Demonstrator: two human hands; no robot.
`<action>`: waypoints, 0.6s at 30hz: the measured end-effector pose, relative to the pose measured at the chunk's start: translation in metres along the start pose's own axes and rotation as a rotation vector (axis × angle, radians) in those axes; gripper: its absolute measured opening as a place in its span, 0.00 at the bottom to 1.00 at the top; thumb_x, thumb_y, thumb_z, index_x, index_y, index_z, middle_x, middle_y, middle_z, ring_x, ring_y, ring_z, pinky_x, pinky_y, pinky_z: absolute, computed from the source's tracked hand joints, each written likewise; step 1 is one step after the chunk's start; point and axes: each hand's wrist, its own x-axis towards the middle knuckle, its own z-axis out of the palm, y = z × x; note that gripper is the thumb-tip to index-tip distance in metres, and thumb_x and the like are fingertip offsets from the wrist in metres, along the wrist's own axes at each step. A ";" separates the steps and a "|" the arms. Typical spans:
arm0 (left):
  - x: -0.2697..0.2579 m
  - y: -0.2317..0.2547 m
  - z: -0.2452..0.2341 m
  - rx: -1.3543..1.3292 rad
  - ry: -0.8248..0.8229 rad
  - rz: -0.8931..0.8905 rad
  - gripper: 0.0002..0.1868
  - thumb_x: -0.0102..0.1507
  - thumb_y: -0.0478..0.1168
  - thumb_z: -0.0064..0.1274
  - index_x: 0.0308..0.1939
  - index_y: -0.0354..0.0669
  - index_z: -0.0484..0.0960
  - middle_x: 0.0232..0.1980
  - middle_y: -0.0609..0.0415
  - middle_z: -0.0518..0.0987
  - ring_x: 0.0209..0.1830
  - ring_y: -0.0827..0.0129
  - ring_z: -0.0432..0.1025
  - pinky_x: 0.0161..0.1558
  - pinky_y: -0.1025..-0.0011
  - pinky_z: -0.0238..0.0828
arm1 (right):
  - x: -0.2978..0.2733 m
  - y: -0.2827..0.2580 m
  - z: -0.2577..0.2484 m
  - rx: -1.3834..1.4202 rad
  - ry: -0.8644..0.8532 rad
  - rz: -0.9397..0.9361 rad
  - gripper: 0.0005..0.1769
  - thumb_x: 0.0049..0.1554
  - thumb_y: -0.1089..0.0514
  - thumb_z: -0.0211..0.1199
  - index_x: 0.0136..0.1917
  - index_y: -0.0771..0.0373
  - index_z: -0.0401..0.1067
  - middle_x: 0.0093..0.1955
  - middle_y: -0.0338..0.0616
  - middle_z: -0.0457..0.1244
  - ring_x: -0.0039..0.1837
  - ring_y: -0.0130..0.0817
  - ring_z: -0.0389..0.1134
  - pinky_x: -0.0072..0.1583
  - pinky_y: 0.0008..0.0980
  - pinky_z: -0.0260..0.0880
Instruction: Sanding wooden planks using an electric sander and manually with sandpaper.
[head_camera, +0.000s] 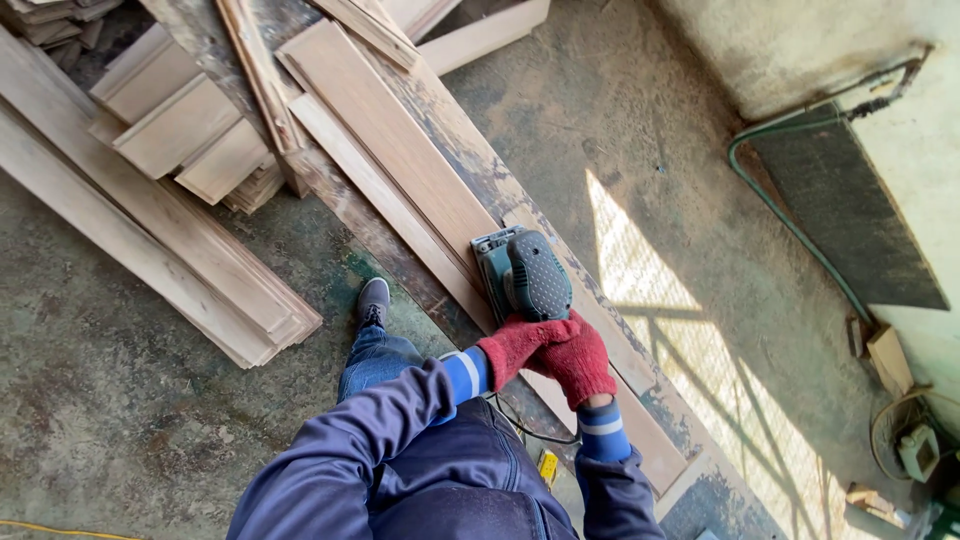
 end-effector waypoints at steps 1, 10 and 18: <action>-0.001 0.014 -0.002 -0.008 0.001 0.008 0.38 0.43 0.38 0.82 0.54 0.30 0.83 0.50 0.32 0.82 0.45 0.26 0.77 0.36 0.30 0.77 | -0.007 -0.027 -0.007 -0.007 0.000 -0.009 0.20 0.52 0.45 0.53 0.52 0.56 0.75 0.49 0.54 0.72 0.61 0.56 0.72 0.61 0.51 0.73; -0.039 0.155 -0.041 -0.103 0.038 0.122 0.34 0.47 0.37 0.78 0.55 0.28 0.82 0.53 0.27 0.80 0.48 0.20 0.74 0.37 0.27 0.76 | 0.035 -0.140 0.000 -0.038 -0.015 -0.210 0.24 0.55 0.45 0.54 0.59 0.57 0.73 0.54 0.57 0.71 0.64 0.61 0.70 0.64 0.55 0.72; -0.041 0.269 -0.086 -0.170 0.029 0.267 0.35 0.47 0.40 0.77 0.54 0.27 0.82 0.52 0.24 0.79 0.47 0.17 0.74 0.36 0.25 0.74 | 0.097 -0.244 0.012 -0.097 0.013 -0.366 0.30 0.58 0.41 0.51 0.66 0.59 0.71 0.57 0.59 0.70 0.65 0.62 0.68 0.65 0.57 0.70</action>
